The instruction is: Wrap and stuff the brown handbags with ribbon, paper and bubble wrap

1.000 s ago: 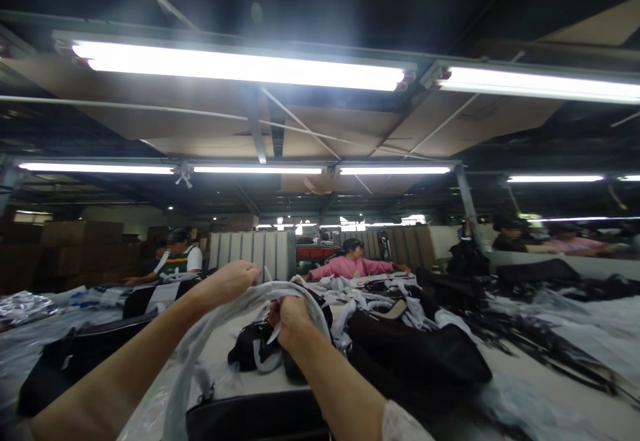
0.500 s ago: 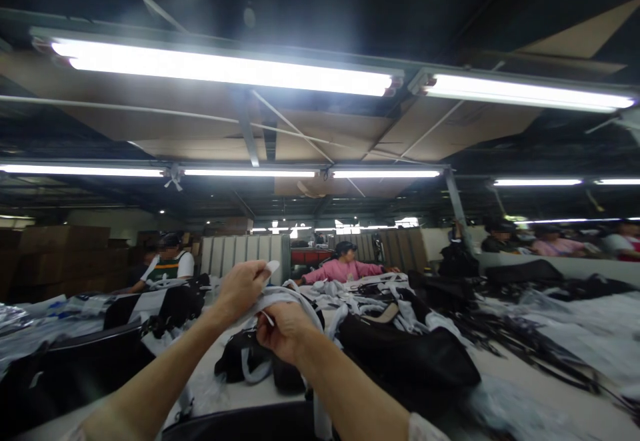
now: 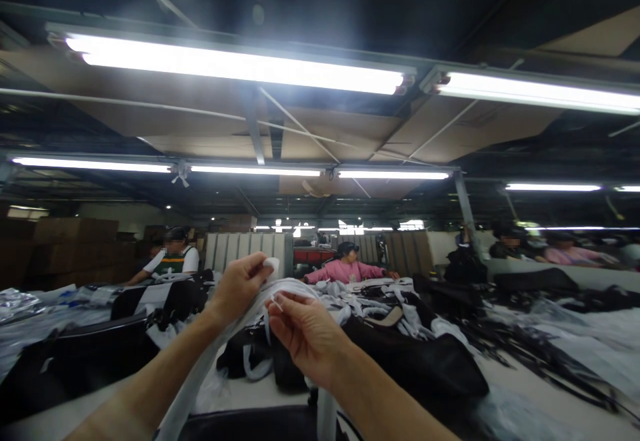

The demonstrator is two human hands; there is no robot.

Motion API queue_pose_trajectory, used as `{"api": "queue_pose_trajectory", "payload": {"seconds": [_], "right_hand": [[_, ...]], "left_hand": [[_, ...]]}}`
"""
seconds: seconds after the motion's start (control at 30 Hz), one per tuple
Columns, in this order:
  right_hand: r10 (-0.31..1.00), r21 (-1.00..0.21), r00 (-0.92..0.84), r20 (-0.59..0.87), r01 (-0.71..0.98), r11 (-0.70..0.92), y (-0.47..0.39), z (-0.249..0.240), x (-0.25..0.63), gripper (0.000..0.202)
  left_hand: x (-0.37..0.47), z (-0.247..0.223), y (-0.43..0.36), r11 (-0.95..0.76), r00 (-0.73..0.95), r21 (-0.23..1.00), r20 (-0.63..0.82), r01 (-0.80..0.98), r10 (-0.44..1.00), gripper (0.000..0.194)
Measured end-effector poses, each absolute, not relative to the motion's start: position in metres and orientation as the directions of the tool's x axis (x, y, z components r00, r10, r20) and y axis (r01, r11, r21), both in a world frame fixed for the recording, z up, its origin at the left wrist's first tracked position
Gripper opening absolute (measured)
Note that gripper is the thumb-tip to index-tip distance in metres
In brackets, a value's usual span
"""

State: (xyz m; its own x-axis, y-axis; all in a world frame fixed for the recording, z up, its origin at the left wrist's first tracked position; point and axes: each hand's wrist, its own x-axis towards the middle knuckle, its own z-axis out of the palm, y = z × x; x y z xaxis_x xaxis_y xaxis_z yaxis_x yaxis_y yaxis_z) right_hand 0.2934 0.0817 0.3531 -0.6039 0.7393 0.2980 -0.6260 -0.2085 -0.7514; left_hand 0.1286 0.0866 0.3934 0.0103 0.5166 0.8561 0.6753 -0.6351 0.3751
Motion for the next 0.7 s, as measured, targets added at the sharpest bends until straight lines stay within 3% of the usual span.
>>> {"api": "queue_pose_trajectory", "payload": {"seconds": [0.17,0.3,0.37,0.7], "right_hand": [[0.717,-0.696,-0.512,0.472,-0.716,-0.053,0.069,0.356,0.286,0.044],[0.704,-0.777,-0.392,0.592,-0.509,0.369,0.069,0.368,0.279,0.033],[0.692,-0.772,-0.353,0.629,-0.385,0.506,0.074,0.374,0.274,0.037],[0.76,-0.831,-0.338,0.555,-0.259,0.492,0.102,0.379,0.254,0.043]], "left_hand": [[0.128,0.393,0.086,-0.706,0.019,0.458,0.832,0.54,0.554,0.026],[0.125,0.398,0.081,-0.745,0.037,0.496,0.821,0.447,0.569,0.016],[0.124,0.4,0.077,-0.752,0.033,0.502,0.823,0.427,0.568,0.014],[0.117,0.391,0.069,-0.744,-0.013,0.478,0.845,0.467,0.535,0.004]]}}
